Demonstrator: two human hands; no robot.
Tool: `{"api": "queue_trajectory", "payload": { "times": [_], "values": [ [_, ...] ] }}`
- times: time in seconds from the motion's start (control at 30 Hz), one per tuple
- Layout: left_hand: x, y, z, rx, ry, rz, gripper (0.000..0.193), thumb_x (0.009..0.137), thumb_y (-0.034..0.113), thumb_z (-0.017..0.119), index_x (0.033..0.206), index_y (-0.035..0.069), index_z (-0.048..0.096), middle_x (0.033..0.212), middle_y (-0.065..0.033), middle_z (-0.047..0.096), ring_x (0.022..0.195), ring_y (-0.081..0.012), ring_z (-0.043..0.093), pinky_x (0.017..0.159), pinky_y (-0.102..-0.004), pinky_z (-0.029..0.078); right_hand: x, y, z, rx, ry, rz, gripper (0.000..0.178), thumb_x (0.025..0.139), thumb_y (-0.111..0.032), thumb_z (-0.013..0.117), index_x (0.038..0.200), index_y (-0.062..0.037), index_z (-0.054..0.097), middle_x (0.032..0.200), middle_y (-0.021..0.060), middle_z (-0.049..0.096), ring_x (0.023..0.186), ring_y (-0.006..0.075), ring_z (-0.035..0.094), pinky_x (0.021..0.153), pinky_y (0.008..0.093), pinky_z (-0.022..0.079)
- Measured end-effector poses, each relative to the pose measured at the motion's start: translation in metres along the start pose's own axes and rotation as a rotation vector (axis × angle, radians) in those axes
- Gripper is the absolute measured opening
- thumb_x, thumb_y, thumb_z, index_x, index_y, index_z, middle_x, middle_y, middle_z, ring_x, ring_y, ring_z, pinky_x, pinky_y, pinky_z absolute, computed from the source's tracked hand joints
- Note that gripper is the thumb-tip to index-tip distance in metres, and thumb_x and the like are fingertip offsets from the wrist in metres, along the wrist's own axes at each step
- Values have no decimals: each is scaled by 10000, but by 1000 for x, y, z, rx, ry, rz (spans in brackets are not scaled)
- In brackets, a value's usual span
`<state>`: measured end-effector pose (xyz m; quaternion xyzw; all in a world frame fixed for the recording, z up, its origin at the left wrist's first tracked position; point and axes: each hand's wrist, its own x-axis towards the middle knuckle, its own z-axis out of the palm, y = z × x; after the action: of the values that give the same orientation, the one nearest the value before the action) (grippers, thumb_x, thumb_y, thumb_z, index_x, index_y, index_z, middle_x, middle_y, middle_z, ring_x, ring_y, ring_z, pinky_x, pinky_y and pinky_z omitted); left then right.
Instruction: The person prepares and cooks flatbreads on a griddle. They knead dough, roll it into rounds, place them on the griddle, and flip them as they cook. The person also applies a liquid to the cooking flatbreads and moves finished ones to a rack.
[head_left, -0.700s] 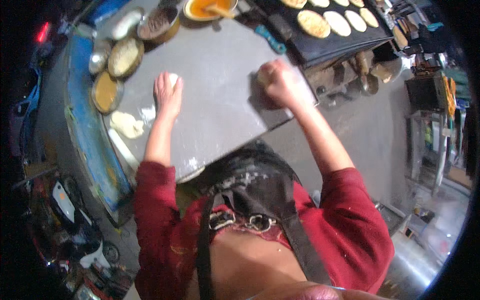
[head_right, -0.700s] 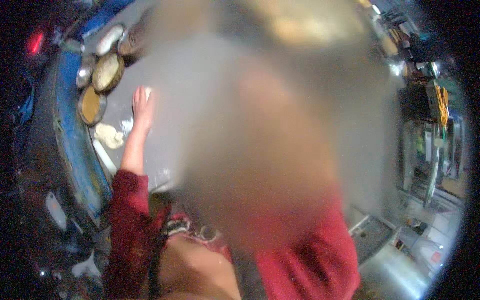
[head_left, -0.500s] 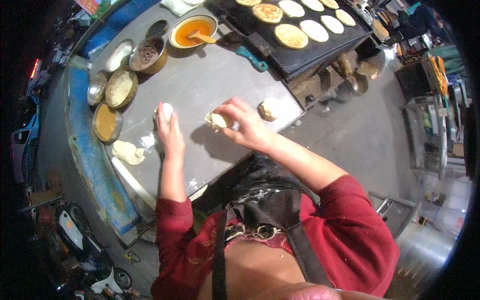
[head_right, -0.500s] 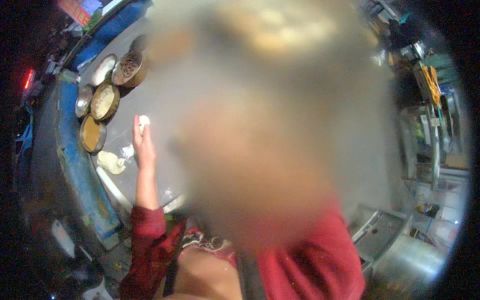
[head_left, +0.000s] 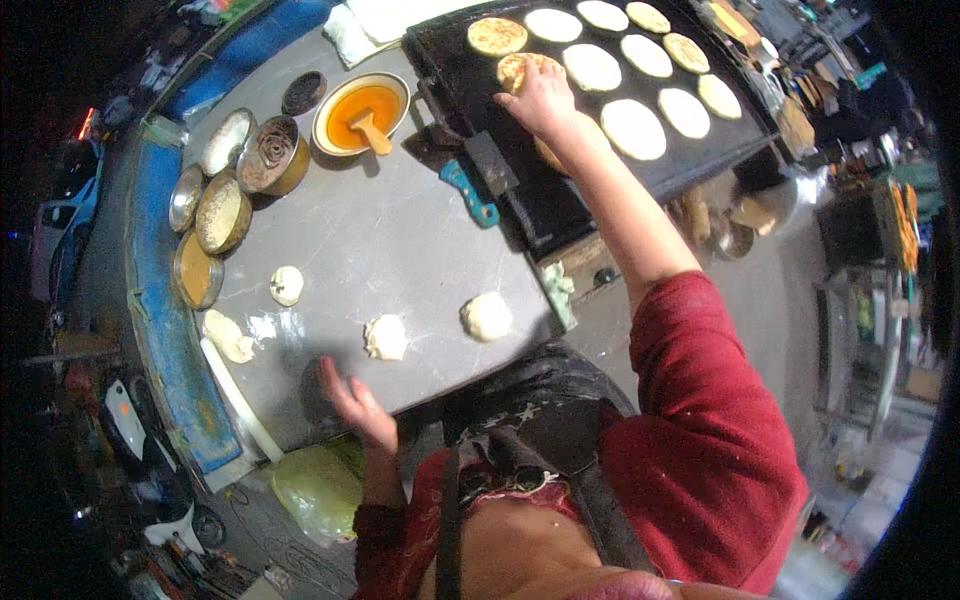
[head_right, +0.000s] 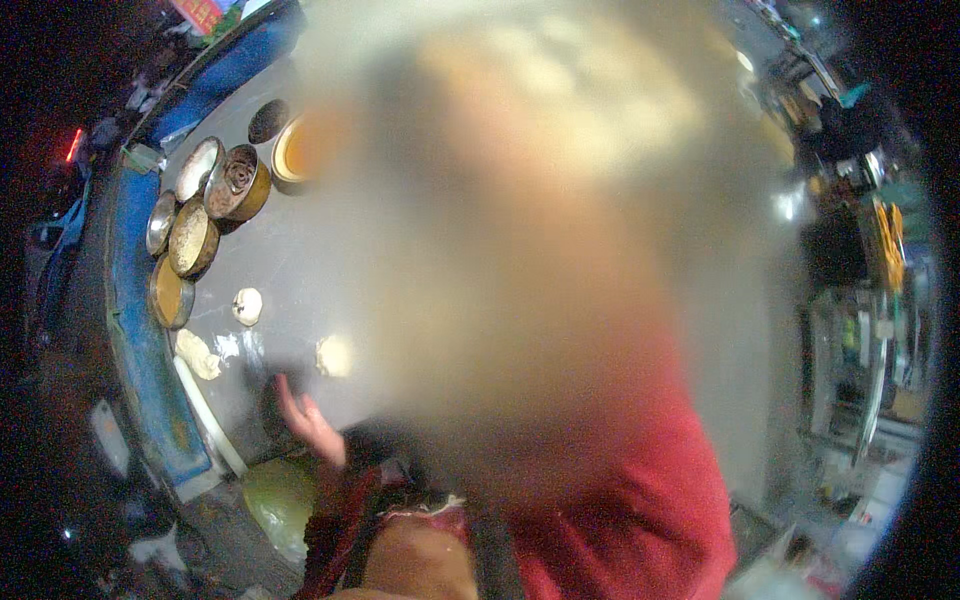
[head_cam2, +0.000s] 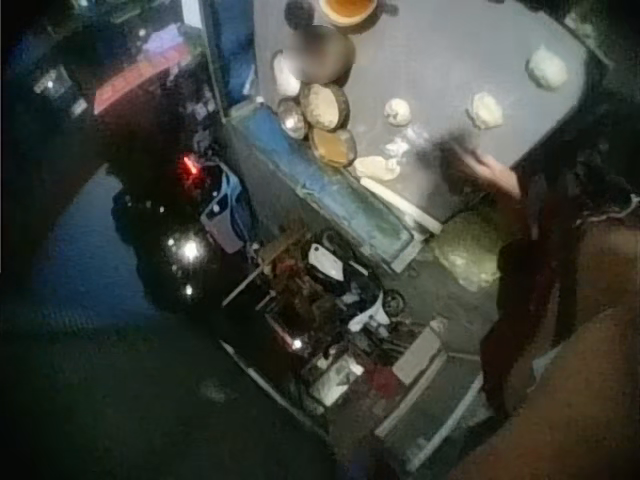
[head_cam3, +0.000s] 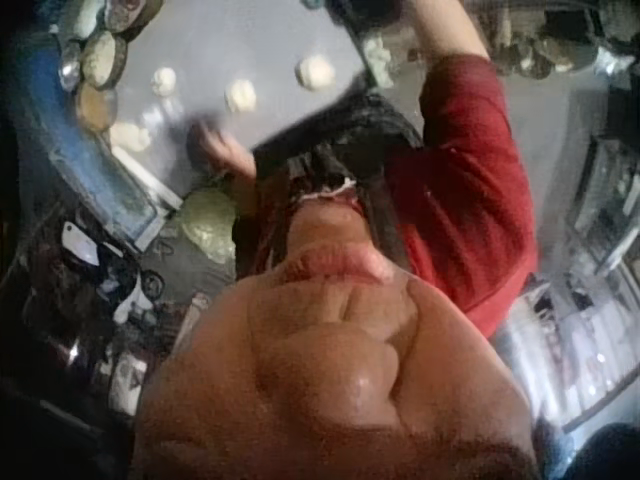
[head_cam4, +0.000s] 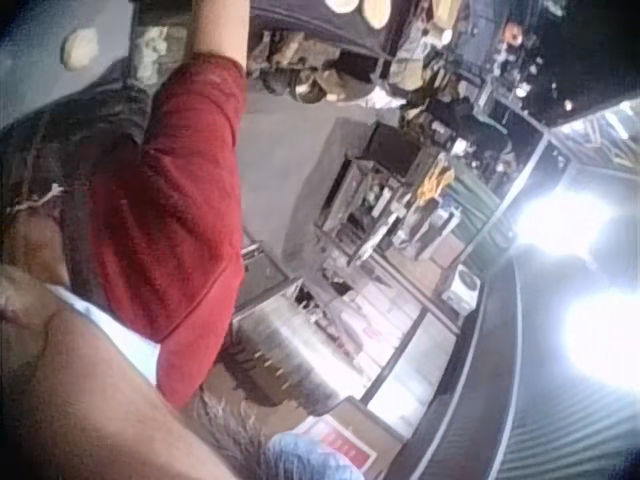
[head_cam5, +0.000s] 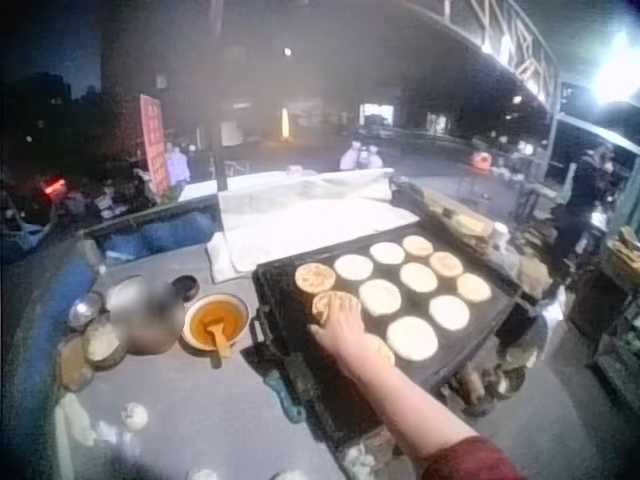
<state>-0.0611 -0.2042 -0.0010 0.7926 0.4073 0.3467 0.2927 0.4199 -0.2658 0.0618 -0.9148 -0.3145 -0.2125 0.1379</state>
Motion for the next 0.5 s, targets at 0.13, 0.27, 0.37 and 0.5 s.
{"api": "queue_trajectory", "payload": {
  "times": [0.13, 0.27, 0.37, 0.5],
  "values": [
    [-1, -1, -7, 258, -65, -73, 505, 953, 240, 418, 1356, -61, 375, 1418, -244, 362, 1322, -390, 334, 1106, -470, 238, 45, 19, 27, -61, -404, 73, 735, 843, -531, 568, 1351, -24, 408, 1134, 249, 579, 1047, 352, 588, 950, 429, 446],
    [0, -9, -9, 344, -68, -148, 479, 951, 225, 388, 1341, -53, 396, 1416, -248, 360, 1318, -396, 336, 1108, -467, 237, 79, 82, 21, 524, -542, 19, 526, 911, -477, 450, 1206, -57, 567, 1060, 199, 629, 963, 298, 620, 889, 380, 470],
    [1, -9, -9, 323, -56, -158, 432, 934, 141, 403, 1325, -42, 425, 1403, -234, 389, 1310, -376, 363, 1100, -446, 265, 78, 110, 18, 1372, -412, 733, 374, 903, -317, 475, 1095, -40, 636, 1055, 158, 615, 880, 235, 611, 780, 352, 484],
    [3, 1, -14, 400, -88, -103, 409, 910, 60, 412, 1303, -47, 447, 1400, -224, 399, 1302, -361, 381, 1093, -438, 283, 66, 108, 17, 1210, -667, 519, 308, 795, -119, 650, 1086, -17, 641, 897, 71, 659, 847, 142, 606, 731, 261, 477]
  ]
}}
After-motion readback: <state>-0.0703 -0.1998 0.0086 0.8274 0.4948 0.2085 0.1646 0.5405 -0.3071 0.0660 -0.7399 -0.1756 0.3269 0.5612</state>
